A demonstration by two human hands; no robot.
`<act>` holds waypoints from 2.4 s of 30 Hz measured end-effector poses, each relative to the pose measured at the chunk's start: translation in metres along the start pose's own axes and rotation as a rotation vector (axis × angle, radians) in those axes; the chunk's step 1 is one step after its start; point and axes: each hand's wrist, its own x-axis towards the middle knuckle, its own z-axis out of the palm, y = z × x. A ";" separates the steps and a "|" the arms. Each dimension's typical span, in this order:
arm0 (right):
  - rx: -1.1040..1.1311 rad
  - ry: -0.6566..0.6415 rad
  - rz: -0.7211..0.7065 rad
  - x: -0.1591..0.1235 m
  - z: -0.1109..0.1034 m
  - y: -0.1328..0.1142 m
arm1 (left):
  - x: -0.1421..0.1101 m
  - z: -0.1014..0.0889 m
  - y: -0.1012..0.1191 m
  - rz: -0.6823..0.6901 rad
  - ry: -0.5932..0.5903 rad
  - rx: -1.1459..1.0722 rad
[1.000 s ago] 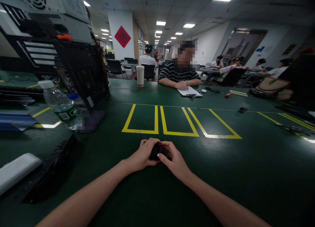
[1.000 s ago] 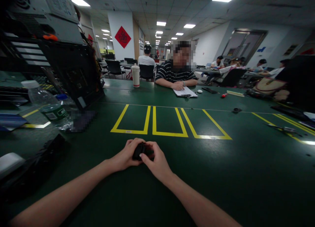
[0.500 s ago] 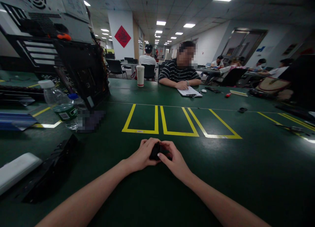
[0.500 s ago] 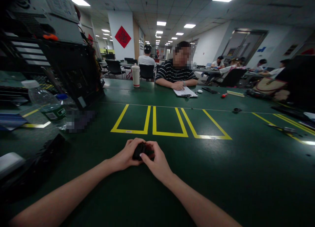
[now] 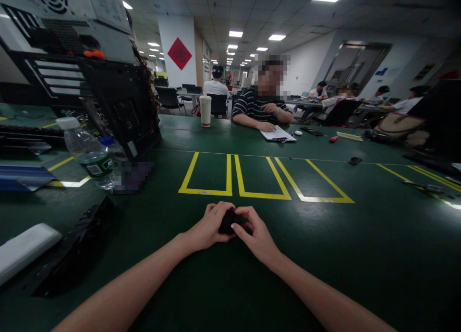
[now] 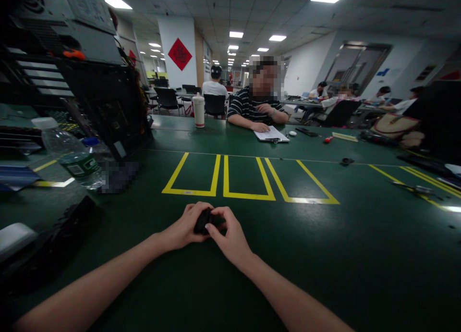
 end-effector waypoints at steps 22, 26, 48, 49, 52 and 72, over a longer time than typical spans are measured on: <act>0.010 -0.091 0.064 0.000 -0.001 -0.005 | -0.002 -0.003 0.002 -0.023 -0.019 -0.031; 0.008 -0.062 -0.011 -0.002 -0.002 -0.007 | -0.002 -0.004 0.004 0.000 -0.016 -0.012; 0.002 -0.010 -0.008 0.000 0.000 -0.002 | 0.000 -0.003 0.003 0.013 -0.007 0.002; 0.010 -0.010 0.015 0.000 0.000 -0.002 | 0.000 -0.003 0.003 0.000 -0.009 -0.002; 0.009 -0.040 0.072 0.001 0.000 -0.004 | -0.001 -0.003 0.003 -0.013 -0.011 -0.009; 0.017 -0.063 0.045 0.001 0.001 0.001 | 0.000 -0.001 0.001 0.002 -0.002 -0.001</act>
